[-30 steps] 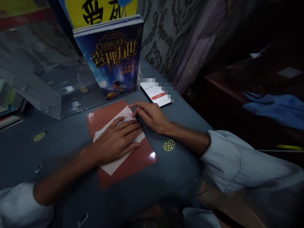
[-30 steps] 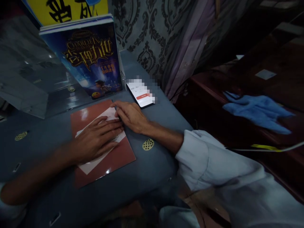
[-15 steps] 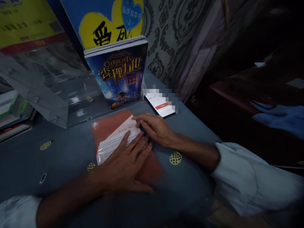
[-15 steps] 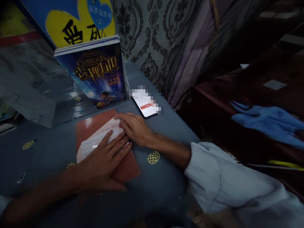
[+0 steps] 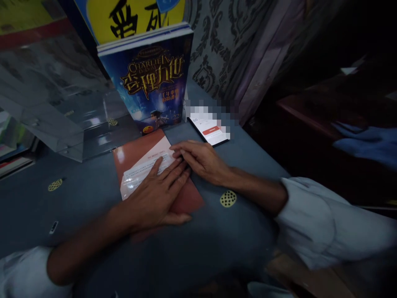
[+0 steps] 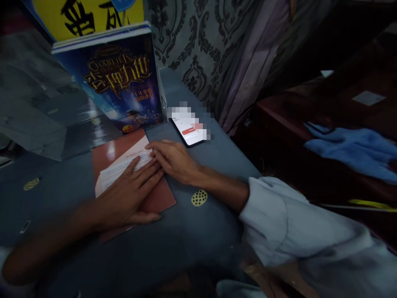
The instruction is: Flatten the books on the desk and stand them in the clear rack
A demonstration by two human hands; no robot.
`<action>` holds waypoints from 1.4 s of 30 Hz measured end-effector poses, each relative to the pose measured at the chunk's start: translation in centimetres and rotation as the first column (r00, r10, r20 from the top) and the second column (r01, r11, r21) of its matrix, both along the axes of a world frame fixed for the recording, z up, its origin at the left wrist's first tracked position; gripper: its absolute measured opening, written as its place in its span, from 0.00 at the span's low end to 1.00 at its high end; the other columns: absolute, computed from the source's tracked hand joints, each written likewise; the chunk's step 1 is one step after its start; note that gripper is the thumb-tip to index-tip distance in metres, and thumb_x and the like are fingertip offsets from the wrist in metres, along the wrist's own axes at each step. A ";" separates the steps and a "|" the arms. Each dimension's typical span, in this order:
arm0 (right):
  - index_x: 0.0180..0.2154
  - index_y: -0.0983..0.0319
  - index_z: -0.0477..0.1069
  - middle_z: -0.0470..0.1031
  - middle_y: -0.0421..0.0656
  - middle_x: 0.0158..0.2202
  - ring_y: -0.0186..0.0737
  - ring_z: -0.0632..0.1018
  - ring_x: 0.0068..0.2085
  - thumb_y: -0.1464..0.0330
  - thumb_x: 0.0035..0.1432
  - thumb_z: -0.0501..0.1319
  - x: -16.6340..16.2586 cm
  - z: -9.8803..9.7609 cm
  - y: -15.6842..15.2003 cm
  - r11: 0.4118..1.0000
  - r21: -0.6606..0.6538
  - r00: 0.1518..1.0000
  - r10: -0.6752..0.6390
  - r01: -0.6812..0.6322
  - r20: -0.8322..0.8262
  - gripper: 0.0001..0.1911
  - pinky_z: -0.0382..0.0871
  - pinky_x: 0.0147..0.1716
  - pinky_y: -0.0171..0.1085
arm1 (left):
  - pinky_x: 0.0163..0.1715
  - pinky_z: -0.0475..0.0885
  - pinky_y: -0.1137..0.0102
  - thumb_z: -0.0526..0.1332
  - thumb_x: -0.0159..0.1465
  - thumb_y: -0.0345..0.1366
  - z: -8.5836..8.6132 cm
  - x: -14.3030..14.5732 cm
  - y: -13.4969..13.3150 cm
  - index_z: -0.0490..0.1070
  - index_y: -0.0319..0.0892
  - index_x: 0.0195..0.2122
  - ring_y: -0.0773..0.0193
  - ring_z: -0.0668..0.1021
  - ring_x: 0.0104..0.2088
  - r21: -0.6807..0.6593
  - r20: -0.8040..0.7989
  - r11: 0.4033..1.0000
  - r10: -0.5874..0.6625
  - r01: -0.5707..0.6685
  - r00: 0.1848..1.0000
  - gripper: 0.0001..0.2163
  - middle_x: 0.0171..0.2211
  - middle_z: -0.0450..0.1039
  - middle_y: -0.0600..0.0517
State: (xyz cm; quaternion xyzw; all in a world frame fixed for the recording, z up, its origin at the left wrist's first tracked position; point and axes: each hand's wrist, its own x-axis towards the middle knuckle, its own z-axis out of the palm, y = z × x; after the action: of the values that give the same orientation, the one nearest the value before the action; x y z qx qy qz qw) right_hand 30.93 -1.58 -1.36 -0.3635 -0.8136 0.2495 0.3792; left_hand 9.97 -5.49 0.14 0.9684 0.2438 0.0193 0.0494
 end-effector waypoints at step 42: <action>0.47 0.63 0.75 0.76 0.38 0.28 0.34 0.77 0.31 0.74 0.66 0.51 -0.3 -0.1 -0.5 0.998 0.054 0.999 0.033 -0.032 -0.019 0.15 0.69 0.34 0.34 | 0.66 0.63 0.52 0.52 0.75 0.44 1.5 0.4 -2.0 0.63 0.34 0.65 0.50 0.69 0.65 0.077 0.015 0.966 -0.250 0.248 0.968 0.23 0.62 0.71 0.39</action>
State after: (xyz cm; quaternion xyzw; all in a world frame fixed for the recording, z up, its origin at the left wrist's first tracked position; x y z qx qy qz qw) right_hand 30.63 -2.12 -1.47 -0.3373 -0.8221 0.2371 0.3927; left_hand 10.35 -7.49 1.66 0.9922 0.1187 0.0338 0.0184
